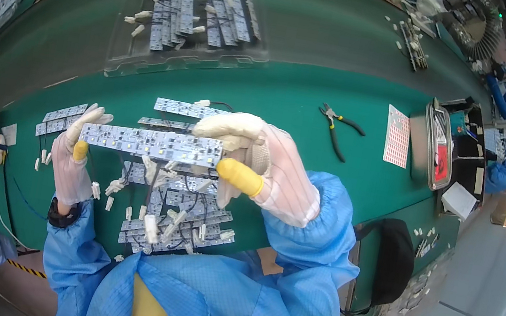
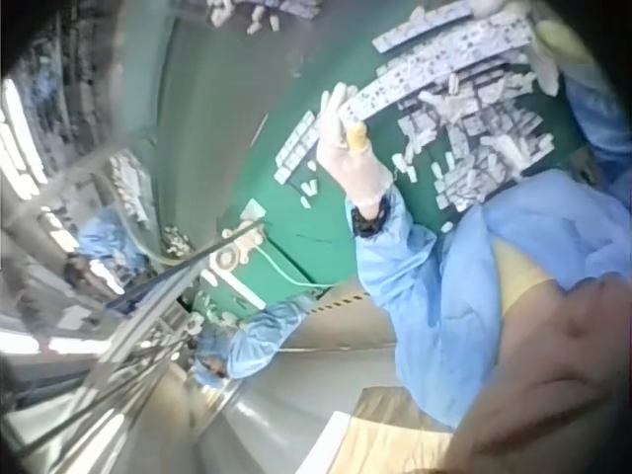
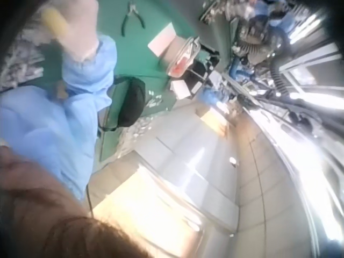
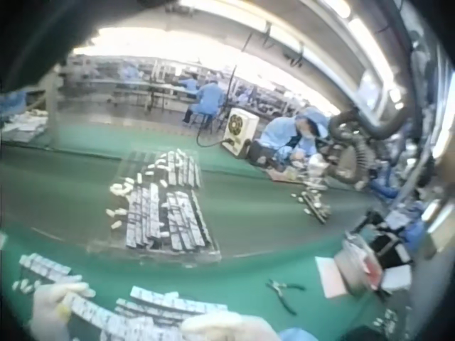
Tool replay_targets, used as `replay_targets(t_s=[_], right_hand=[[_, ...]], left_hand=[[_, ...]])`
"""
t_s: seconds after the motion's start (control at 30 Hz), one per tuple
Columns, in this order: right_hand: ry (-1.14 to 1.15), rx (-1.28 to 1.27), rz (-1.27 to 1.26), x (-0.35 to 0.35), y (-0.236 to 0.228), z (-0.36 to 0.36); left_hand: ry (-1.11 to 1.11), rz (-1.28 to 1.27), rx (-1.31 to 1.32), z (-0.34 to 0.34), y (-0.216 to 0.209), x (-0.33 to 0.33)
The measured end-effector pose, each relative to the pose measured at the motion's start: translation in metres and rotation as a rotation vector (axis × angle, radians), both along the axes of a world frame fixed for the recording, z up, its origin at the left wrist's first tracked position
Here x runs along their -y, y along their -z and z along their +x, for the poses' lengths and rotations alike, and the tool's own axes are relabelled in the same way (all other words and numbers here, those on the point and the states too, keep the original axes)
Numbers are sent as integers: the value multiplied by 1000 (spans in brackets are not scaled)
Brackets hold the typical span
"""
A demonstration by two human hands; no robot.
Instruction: The person picks up LED circuit boards from a pile, turns them over in their hands, and arranges them into stacks on the table.
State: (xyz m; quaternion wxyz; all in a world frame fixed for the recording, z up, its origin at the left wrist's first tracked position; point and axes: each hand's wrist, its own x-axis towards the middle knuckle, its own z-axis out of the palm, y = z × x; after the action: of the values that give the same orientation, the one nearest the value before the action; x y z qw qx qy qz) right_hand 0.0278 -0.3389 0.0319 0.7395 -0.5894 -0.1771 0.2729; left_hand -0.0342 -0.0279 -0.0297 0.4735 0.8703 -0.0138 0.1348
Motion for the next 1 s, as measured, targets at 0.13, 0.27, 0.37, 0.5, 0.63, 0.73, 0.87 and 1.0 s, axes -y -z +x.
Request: replay_targets(t_s=[0.13,0.27,0.37,0.5,0.63,0.73,0.87,1.0], right_hand=[[32,52,29,-3,6,2],[73,100,-8,-4,7,4],[96,122,-16,-9,12,6],[185,97,-120,-10,20,10],[164,118,-102,-12,25,13],[213,118,-212,-14,21,13],[210,168,-144,-14,22,9],[147,149,-53,-20,11,-5]], left_hand=[[-16,-48,21,0,4,2],[-49,-80,94,-5,2,0],[-65,-39,173,-8,-1,1],[56,-151,346,-7,1,0],[92,-148,388,-7,-6,3],[80,-84,389,-9,-4,-1],[-23,-166,230,-9,-4,1],[-98,-202,24,-8,-10,-2]])
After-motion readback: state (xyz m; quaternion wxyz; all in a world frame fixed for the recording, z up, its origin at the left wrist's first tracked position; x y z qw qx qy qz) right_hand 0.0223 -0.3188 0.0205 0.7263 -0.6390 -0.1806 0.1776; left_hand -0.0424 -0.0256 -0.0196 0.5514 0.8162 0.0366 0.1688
